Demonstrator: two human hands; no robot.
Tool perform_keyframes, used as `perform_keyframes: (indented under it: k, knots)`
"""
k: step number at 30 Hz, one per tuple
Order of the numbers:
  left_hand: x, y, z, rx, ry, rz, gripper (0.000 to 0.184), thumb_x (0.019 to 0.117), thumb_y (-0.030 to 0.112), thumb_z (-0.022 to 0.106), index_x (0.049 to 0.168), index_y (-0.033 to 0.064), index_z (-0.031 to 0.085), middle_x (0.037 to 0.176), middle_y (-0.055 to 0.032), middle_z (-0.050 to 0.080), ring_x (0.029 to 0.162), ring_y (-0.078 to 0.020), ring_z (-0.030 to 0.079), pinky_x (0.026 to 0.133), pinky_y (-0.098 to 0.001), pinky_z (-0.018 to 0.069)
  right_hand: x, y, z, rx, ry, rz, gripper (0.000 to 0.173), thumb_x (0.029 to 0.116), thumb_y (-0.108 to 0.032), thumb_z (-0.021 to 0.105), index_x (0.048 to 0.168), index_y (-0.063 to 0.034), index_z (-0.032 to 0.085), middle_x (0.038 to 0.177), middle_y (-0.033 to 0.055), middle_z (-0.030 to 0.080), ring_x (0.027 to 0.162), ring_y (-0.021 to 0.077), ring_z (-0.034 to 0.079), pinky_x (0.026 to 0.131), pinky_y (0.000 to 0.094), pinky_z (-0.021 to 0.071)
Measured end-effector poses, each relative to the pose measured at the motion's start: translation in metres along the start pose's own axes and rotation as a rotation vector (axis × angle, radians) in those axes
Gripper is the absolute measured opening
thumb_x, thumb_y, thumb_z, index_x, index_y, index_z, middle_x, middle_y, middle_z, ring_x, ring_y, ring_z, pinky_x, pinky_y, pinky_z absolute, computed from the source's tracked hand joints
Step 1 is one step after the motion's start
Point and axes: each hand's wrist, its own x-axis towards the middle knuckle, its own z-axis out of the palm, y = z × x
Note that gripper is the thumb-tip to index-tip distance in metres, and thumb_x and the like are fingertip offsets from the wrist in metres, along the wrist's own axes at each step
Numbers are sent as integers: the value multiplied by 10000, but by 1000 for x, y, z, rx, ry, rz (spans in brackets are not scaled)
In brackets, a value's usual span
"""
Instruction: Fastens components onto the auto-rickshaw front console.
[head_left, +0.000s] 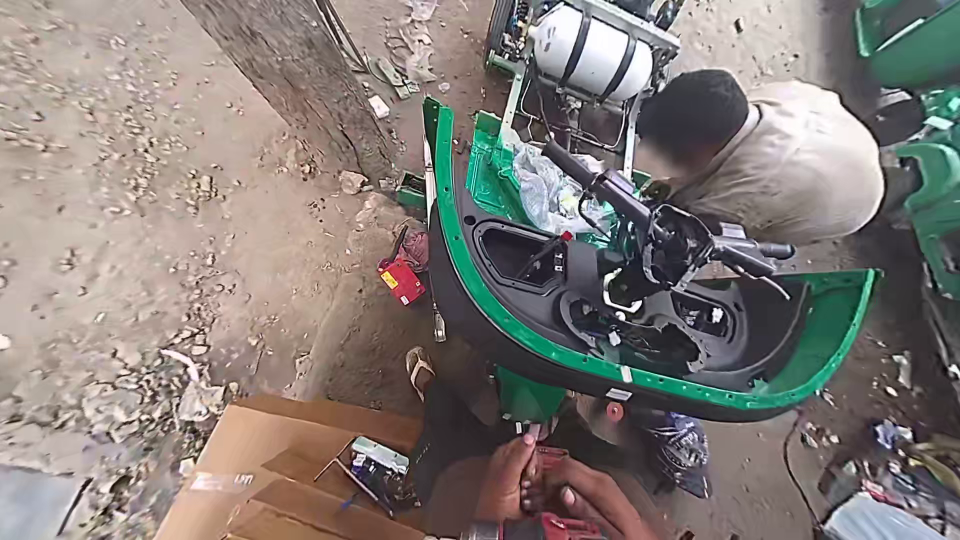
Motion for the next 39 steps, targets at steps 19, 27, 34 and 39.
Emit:
perform_keyframes:
  k: [19,27,34,39]
  knots:
    - [-21,206,-33,453,190,-237,254,1056,150,506,1080,-12,700,603,48,540,470,-32,509,480,-202,494,94,-90,126,105,499,-99,363,926,-310,729,1158,-31,737,1099,84,762,1072,115,701,987,311,555]
    - [-22,264,13,446,73,-78,244,1012,174,631,1160,8,732,870,-67,674,658,-71,592,596,-209,517,54,-138,44,-35,699,-14,315,882,-311,814,1140,-174,696,1049,-107,746,1015,-61,674,927,174,573]
    - [16,261,81,381,-54,35,175,1096,195,460,1089,71,583,898,-83,669,606,-60,545,530,-187,439,63,-154,-22,-186,693,105,440,840,-443,828,1176,-193,692,1078,-123,742,1025,-58,675,939,201,579]
    - [53,259,114,215,150,100,132,1055,111,537,992,61,642,895,-97,694,602,-78,576,537,-207,485,92,-145,-83,-225,633,16,386,852,-428,810,1140,-199,696,1053,-144,736,1020,-90,660,929,167,565]
